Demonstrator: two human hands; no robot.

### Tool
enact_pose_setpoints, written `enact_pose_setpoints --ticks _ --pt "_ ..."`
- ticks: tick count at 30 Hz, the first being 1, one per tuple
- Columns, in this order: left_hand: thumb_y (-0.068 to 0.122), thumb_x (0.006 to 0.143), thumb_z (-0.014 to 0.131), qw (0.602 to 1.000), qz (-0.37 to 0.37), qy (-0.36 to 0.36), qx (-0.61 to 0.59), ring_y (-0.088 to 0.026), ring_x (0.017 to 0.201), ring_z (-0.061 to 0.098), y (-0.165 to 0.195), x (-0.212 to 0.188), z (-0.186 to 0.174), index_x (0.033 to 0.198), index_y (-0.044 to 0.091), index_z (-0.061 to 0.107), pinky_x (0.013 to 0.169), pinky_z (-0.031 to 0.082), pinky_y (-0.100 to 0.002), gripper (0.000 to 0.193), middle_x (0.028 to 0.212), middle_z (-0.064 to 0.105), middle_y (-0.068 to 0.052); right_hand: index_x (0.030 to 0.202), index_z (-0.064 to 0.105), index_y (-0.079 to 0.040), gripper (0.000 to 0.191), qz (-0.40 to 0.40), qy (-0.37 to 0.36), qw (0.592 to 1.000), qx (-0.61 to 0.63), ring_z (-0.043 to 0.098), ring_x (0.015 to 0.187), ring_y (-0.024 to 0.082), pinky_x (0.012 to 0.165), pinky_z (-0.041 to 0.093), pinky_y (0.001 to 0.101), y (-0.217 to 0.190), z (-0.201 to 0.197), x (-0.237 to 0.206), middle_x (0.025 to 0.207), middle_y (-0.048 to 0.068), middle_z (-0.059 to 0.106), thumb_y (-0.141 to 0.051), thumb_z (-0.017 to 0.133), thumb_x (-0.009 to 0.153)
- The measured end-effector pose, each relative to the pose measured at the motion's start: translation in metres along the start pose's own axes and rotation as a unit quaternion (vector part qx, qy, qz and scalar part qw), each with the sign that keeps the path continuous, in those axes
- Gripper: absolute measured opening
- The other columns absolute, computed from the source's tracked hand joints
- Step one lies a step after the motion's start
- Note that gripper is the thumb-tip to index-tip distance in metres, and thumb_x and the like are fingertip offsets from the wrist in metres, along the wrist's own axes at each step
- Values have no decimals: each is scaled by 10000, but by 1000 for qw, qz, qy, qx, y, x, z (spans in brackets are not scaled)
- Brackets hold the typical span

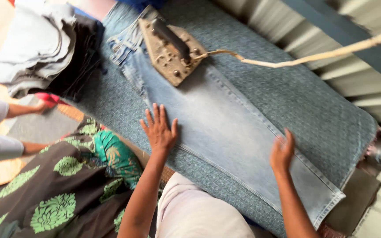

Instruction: The person irons a pair of light blue jeans on a padded ironing board, smoothing the fabric and using a steam iron to press the legs and waist. After ironing, the jeans are folded and placed on a stack of other folded jeans.

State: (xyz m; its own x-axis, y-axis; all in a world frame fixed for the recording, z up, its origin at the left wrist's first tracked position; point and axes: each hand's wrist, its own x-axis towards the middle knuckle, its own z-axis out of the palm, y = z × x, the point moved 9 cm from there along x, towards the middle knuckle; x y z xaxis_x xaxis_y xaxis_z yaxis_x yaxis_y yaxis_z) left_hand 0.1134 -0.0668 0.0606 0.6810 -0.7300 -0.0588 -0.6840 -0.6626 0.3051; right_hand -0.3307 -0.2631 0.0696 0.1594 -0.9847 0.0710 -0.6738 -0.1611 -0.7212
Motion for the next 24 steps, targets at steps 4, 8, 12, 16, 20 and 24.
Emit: enact_pose_setpoints --ticks 4,8,12,16,20,24 --pt "569 997 449 1000 5 -3 -13 -431 1551 150 -10 16 -2 1591 126 356 1216 36 -655 747 1694 224 -126 1488 495 16 437 -202 -135 970 21 580 1361 388 1127 463 446 -184 130 83 1475 244 571 -136 562 1084" --pt "611 982 431 1000 0 -25 -11 -425 1544 139 -24 29 5 1596 147 340 1209 23 -645 775 1689 224 -117 1570 386 31 512 -421 -157 893 27 557 1361 469 1136 460 478 -374 220 134 1471 319 563 -165 553 1128" --pt "640 980 403 999 -13 -31 -23 -406 1551 126 -31 36 10 1592 173 343 1219 2 -628 772 1690 230 -100 1620 353 -181 546 -188 -378 905 60 680 1049 451 928 558 476 -426 321 182 1162 296 688 -250 496 1097" --pt "651 977 386 999 -19 -23 -36 -380 1562 123 -29 32 10 1587 190 359 1224 -9 -619 765 1688 241 -68 1595 426 -227 493 -345 -307 882 91 655 1271 394 1032 536 439 -455 318 188 1419 229 668 -250 554 1120" --pt "626 997 386 1000 -10 -3 -27 -371 1567 118 -24 22 4 1591 201 369 1234 2 -606 731 1691 248 -53 1559 460 -241 505 -243 -316 916 45 673 1253 357 1049 529 405 -408 304 184 1345 178 689 -309 536 1065" --pt "604 1001 387 1000 -5 4 -27 -361 1562 126 -21 10 0 1595 205 363 1232 20 -613 717 1693 246 -45 1552 455 -109 450 -340 -254 900 100 554 1399 420 1137 455 437 -370 233 138 1490 249 574 -221 517 1121"
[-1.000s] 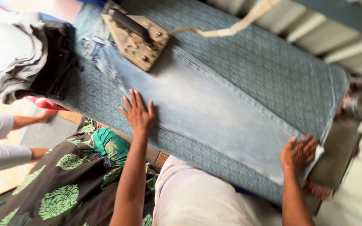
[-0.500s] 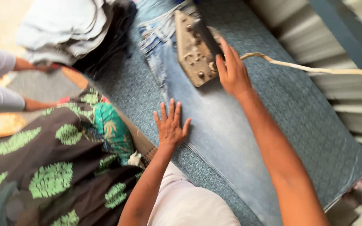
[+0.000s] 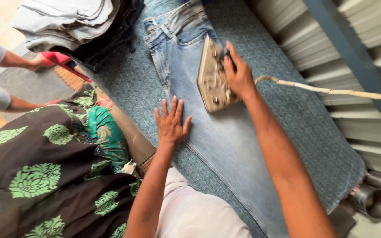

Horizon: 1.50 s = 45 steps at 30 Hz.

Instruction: The person irons a pair of light blue jeans on a padded ironing board, smoothing the fabric and using a steam iron to press the legs and waist. After ironing, the jeans are folded and placed on a stack of other folded jeans.

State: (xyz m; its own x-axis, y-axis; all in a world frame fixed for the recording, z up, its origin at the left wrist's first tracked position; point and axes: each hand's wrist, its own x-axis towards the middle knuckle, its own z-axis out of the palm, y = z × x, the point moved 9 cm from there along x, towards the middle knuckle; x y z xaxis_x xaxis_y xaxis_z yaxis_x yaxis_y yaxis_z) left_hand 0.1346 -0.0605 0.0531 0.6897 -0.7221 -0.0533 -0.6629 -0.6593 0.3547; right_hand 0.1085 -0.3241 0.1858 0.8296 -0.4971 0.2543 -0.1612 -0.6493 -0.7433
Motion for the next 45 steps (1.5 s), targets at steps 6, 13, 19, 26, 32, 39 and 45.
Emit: enact_pose_setpoints --ticks 6,13,19,26,32,39,45 --pt "530 1016 388 1000 9 9 16 -383 1571 105 8 -26 4 1615 201 347 1232 17 -640 684 1718 207 -43 1512 487 -105 473 115 -53 992 -17 558 1351 403 1081 475 409 16 -73 -193 1420 248 601 -224 528 1056" --pt "473 1040 424 993 -11 25 116 -468 1549 96 53 -69 13 1599 107 338 1128 -6 -729 674 1710 205 -144 1506 498 -107 473 133 -18 991 -25 580 1339 390 1076 472 431 -3 -164 -408 1419 247 620 -241 533 1054" --pt "561 1022 420 990 126 -36 -43 -382 1593 109 228 -175 97 1602 143 341 1208 -9 -693 719 1719 212 -113 1373 566 -113 480 353 -74 932 -32 746 1032 316 877 588 409 23 -198 -536 1159 166 737 -390 590 982" --pt "670 1001 338 987 138 -85 18 -339 1569 73 265 -199 134 1633 119 226 1180 -37 -697 845 1707 156 -102 1303 609 -62 511 299 2 952 -70 760 934 307 791 612 393 25 -217 -562 1096 159 748 -485 550 1022" --pt "699 1004 292 988 129 -86 17 -325 1599 41 265 -196 138 1663 154 187 1214 -78 -677 862 1732 99 -85 1343 578 -51 581 343 -21 939 -21 742 914 307 803 574 420 37 -214 -562 1053 184 744 -511 535 990" --pt "678 1012 288 986 135 -93 32 -332 1606 54 264 -203 140 1662 143 196 1202 -89 -674 847 1738 105 -130 1329 558 42 724 308 -119 942 -54 663 1033 332 874 531 433 52 -225 -595 1149 241 669 -608 553 1010" --pt "706 1005 250 983 130 -129 35 -331 1598 -8 273 -215 137 1668 120 163 1198 -85 -674 889 1734 42 -153 1174 667 -41 702 385 -190 903 -11 708 814 247 733 579 391 68 -239 -663 876 139 719 -681 520 926"
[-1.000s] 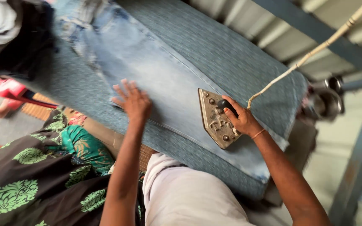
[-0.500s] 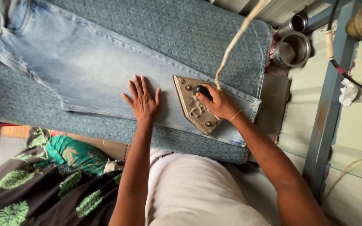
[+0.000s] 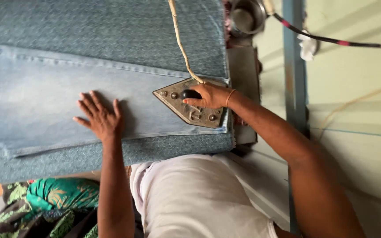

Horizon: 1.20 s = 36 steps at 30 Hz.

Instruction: The person irons a pair of light blue jeans on a padded ironing board, smoothing the fabric and using a steam iron to press the legs and waist. After ironing, the jeans are folded and placed on a stack of other folded jeans.

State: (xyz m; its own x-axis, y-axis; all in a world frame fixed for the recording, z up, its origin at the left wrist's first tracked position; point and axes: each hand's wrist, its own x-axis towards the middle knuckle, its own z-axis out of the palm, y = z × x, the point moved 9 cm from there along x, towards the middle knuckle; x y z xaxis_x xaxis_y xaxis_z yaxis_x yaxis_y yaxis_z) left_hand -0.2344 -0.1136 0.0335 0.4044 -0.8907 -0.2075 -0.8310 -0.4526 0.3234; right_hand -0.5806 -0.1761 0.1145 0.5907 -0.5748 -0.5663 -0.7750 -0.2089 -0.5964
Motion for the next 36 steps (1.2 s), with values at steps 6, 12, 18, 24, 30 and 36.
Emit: enact_pose_setpoints --ticks 6,12,18,24,30,36 --pt "711 1002 232 1000 -3 -6 15 -325 1599 -26 7 -5 -5 1674 141 143 1204 -91 -671 886 1736 17 -144 1057 708 -38 669 -19 26 999 6 700 749 241 693 566 402 -1 -3 -15 809 136 724 -674 552 922" --pt "698 1010 218 999 -14 1 31 -312 1598 -34 -4 -2 -4 1666 146 126 1202 -109 -651 863 1735 27 -142 1043 710 -49 599 -66 66 995 -18 680 720 245 688 543 417 -21 -9 -16 815 118 711 -621 553 959" --pt "699 1010 196 1000 -13 -15 12 -309 1595 -30 -7 -4 -6 1667 150 113 1206 -112 -639 860 1735 27 -133 1067 697 -85 556 0 59 998 -37 696 686 239 669 569 408 -18 -1 -12 797 114 712 -608 533 972" --pt "687 1022 227 1000 -12 0 1 -318 1602 -11 -3 -5 -16 1672 131 121 1212 -106 -650 862 1742 41 -117 1025 757 -82 589 -47 123 988 -81 723 659 268 650 574 421 -26 -8 -17 741 122 729 -633 561 956" --pt "653 1037 290 1000 -14 1 -5 -330 1605 12 -3 -8 -16 1672 127 154 1217 -91 -654 836 1743 65 -116 1009 760 -125 561 -34 1 988 -149 731 614 262 611 574 437 -30 21 -14 685 106 729 -650 632 859" --pt "638 1039 320 1000 -9 5 -10 -336 1601 28 -1 -7 -21 1669 135 170 1219 -84 -654 820 1740 78 -107 990 757 -145 572 -28 -23 986 -161 742 640 262 640 584 433 -44 33 -10 703 99 736 -682 621 845"
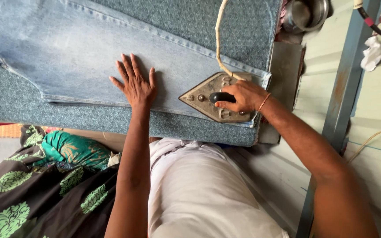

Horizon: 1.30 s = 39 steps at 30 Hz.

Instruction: The person irons a pair of light blue jeans on a padded ironing board, smoothing the fabric and using a steam iron to press the legs and waist. After ironing, the jeans are folded and placed on a stack of other folded jeans.

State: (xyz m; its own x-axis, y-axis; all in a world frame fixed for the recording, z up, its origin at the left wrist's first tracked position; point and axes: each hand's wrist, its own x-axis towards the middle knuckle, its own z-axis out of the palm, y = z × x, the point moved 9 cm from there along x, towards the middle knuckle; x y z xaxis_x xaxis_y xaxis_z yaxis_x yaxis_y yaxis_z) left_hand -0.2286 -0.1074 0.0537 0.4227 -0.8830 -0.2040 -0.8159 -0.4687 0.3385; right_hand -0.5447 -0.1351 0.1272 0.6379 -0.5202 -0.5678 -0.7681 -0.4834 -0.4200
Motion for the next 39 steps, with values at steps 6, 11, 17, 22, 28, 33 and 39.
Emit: enact_pose_setpoints --ticks 6,11,17,22,28,33,39 --pt "629 1035 331 1000 6 5 -8 -341 1601 28 3 1 -3 1664 130 174 1212 -89 -657 819 1739 86 -111 1027 755 -136 617 7 26 1000 -7 747 673 304 687 584 462 -3 -11 -2 697 138 732 -707 598 855" --pt "626 1033 330 1000 10 12 -8 -342 1597 22 4 1 0 1663 121 173 1204 -102 -655 823 1738 86 -118 1028 755 -145 622 13 38 999 1 747 670 293 663 584 453 1 -10 -3 691 131 731 -717 591 847" --pt "636 1032 314 1000 12 15 -9 -337 1598 13 4 1 2 1659 128 175 1205 -112 -649 819 1738 86 -114 876 738 -108 628 38 69 996 32 718 631 243 631 575 431 4 -13 2 660 72 690 -704 544 921" --pt "658 1011 299 1000 9 16 -5 -331 1587 14 -1 6 6 1661 143 177 1202 -110 -654 838 1732 86 -105 899 720 -97 604 25 97 988 121 694 620 223 611 567 410 -8 -25 11 652 83 685 -668 527 937" --pt "678 1035 291 1000 10 -6 5 -328 1616 10 -6 5 14 1678 148 172 1209 -92 -674 842 1751 62 -114 918 675 -23 549 36 55 990 127 642 655 238 628 536 434 10 -24 0 724 141 679 -562 594 987" --pt "666 1042 271 1000 5 -14 -6 -325 1604 -33 0 -3 11 1682 127 168 1214 -93 -663 843 1748 32 -121 1008 720 -69 526 25 45 987 154 677 670 221 659 559 396 32 -8 -20 745 100 702 -580 602 957" --pt "698 1020 200 998 -6 -35 55 -299 1587 -66 2 2 16 1671 156 113 1209 -115 -634 851 1738 -5 -92 959 750 -45 546 12 128 982 141 702 657 225 623 566 389 45 -9 -28 747 111 720 -584 676 919"
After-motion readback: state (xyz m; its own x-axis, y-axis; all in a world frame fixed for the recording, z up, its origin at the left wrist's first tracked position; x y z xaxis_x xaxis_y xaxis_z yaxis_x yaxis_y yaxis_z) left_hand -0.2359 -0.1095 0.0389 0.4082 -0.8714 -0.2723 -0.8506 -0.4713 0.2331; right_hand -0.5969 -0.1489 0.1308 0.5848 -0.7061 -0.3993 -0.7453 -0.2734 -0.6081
